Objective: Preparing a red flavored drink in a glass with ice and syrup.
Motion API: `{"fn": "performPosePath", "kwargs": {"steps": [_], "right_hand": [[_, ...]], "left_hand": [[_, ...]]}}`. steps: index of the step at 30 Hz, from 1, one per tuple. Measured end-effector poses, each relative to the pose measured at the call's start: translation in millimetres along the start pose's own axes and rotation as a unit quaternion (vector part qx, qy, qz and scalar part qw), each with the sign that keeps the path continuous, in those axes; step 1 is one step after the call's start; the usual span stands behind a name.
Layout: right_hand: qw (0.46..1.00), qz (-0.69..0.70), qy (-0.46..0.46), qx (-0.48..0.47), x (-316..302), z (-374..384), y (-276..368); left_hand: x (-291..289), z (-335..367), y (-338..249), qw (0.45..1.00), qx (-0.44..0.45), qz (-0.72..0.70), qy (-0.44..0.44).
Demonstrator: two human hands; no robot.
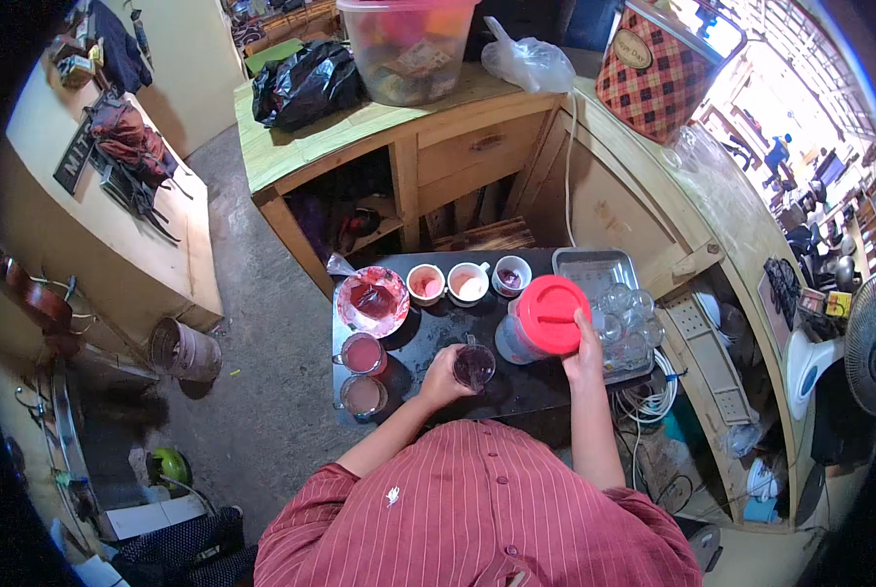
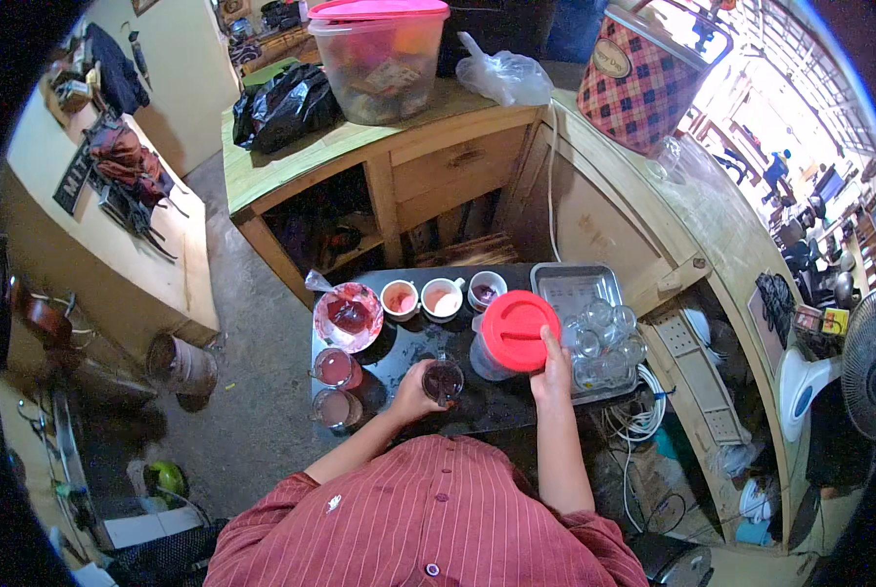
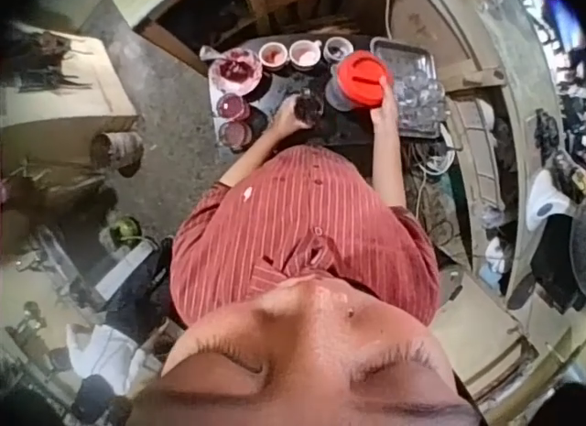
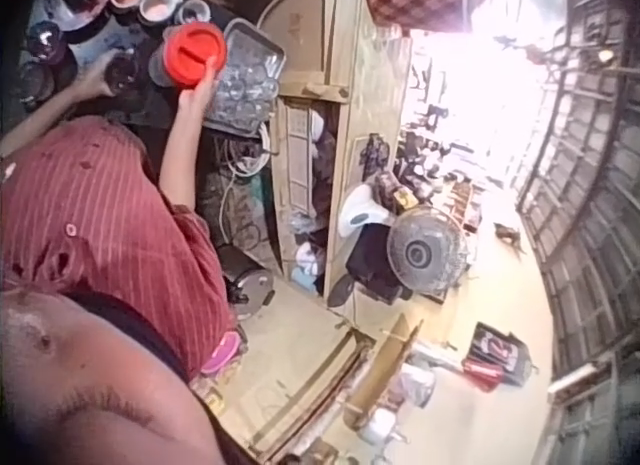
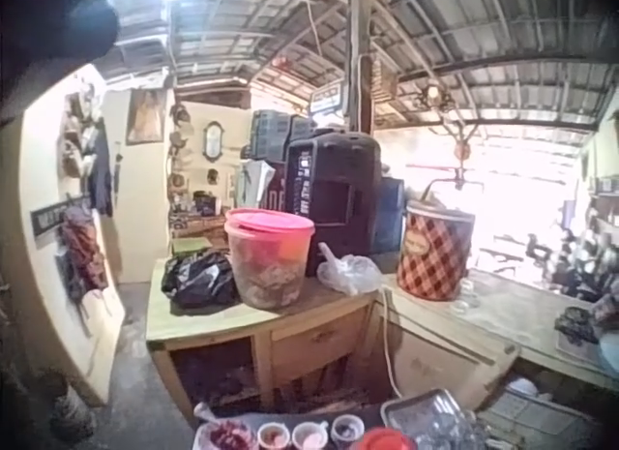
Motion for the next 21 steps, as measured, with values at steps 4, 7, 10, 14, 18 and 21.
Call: {"fn": "performPosePath", "kwargs": {"steps": [4,7,10,14,18,21], "right_hand": [[0.998,0.056,0.007,-0.036,1,13,2],[0.995,-0.062,-0.072,-0.031,-9,-19,-6],[0.92,-0.326,-0.072,-0.207,-9,-86,-5],[0.677,-0.555,0.338,-0.346,70,-135,-6],[0.597,-0.577,0.429,-0.356,62,-134,-25],[0.597,-0.567,0.431,-0.368,63,-133,-21]], "left_hand": [[3,-2,-6,0.999,0.001,0.001,-0.038],[-1,-4,0,0.996,0.002,0.035,-0.079],[3,-4,-7,0.991,-0.029,0.11,-0.063],[6,-5,-5,0.993,-0.004,0.108,-0.039],[26,-7,-10,0.993,-0.013,0.104,0.055],[30,-7,-14,0.992,-0.031,0.102,0.068]]}}
Point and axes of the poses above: each hand's wrist, its own z-axis towards the middle knuckle, its own x-axis out of the palm, y = z × x, the point moved 7 cm from there along z, towards the middle knuckle, and after that the axes turned 12 degrees about -x, right-handed, at the moved point
